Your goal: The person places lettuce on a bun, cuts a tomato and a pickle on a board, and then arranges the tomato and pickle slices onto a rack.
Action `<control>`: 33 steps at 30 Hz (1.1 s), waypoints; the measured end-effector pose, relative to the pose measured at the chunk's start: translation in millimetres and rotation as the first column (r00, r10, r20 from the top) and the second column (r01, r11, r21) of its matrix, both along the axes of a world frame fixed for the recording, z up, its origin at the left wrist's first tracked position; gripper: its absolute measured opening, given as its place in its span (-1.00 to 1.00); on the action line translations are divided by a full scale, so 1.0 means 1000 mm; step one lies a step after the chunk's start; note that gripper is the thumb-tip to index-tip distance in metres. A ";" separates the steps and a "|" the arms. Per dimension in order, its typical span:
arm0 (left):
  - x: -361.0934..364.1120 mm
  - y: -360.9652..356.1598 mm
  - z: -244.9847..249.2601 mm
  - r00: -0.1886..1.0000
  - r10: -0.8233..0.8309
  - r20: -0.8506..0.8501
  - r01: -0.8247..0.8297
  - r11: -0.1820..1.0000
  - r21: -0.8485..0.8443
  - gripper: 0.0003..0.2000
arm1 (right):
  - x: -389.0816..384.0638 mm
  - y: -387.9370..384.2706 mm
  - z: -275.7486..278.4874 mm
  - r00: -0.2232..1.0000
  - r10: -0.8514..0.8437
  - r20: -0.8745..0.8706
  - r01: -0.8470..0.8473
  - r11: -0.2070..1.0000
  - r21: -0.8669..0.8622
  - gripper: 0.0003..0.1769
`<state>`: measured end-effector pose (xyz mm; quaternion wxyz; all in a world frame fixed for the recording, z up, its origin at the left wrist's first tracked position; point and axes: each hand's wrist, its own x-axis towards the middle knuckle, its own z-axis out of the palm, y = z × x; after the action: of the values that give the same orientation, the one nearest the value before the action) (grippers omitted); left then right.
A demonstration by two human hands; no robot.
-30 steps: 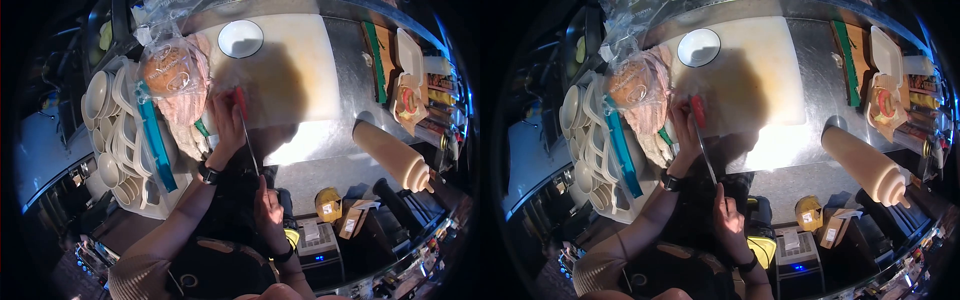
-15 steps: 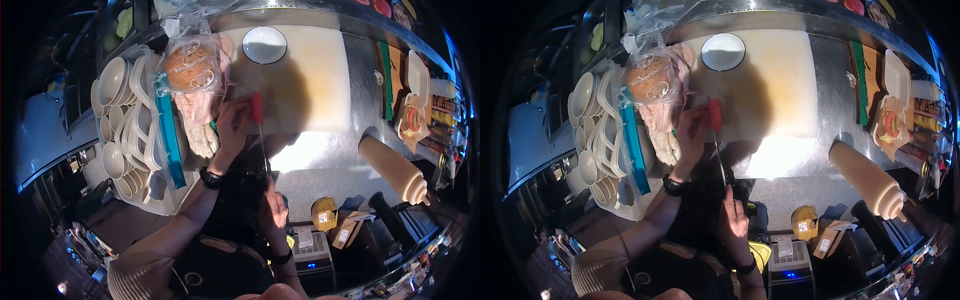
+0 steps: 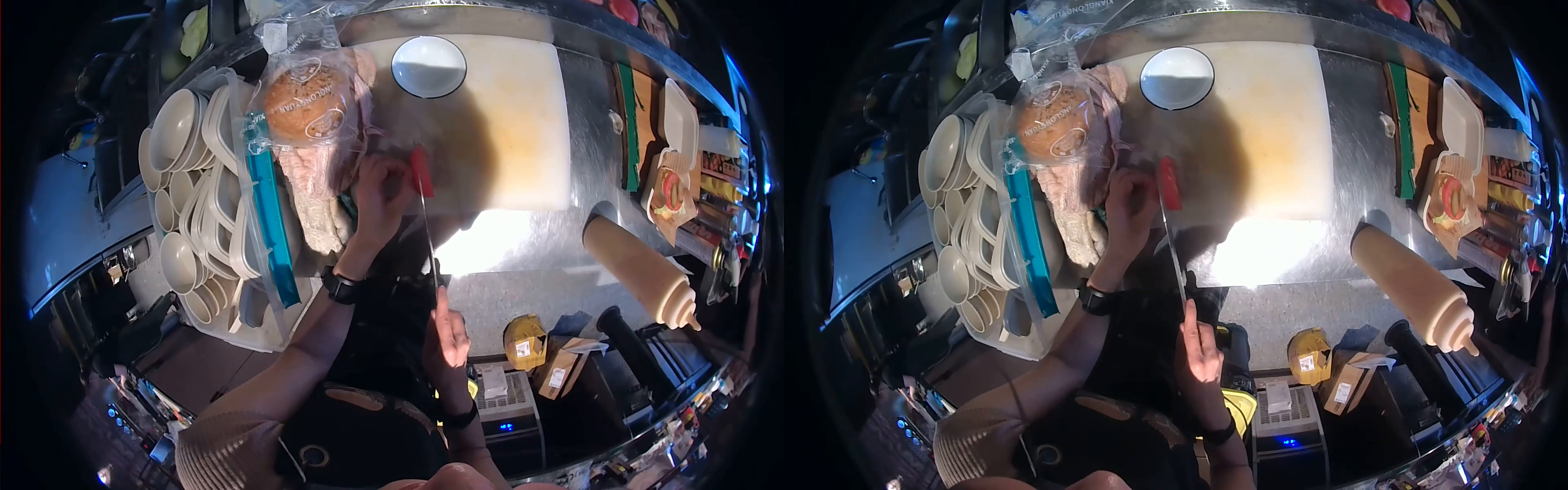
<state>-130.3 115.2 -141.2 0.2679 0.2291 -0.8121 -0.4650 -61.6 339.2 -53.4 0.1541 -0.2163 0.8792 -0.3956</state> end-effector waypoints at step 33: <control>-0.005 -0.017 0.020 0.964 -0.185 0.191 0.226 0.949 -0.221 -0.73 | -0.005 0.016 0.003 0.999 0.049 0.016 -0.051 0.978 0.200 -0.40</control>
<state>-135.1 98.6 -121.3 0.1741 0.1473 -0.9016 -0.3675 -66.9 354.8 -50.3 0.1897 -0.2194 0.9081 -0.3021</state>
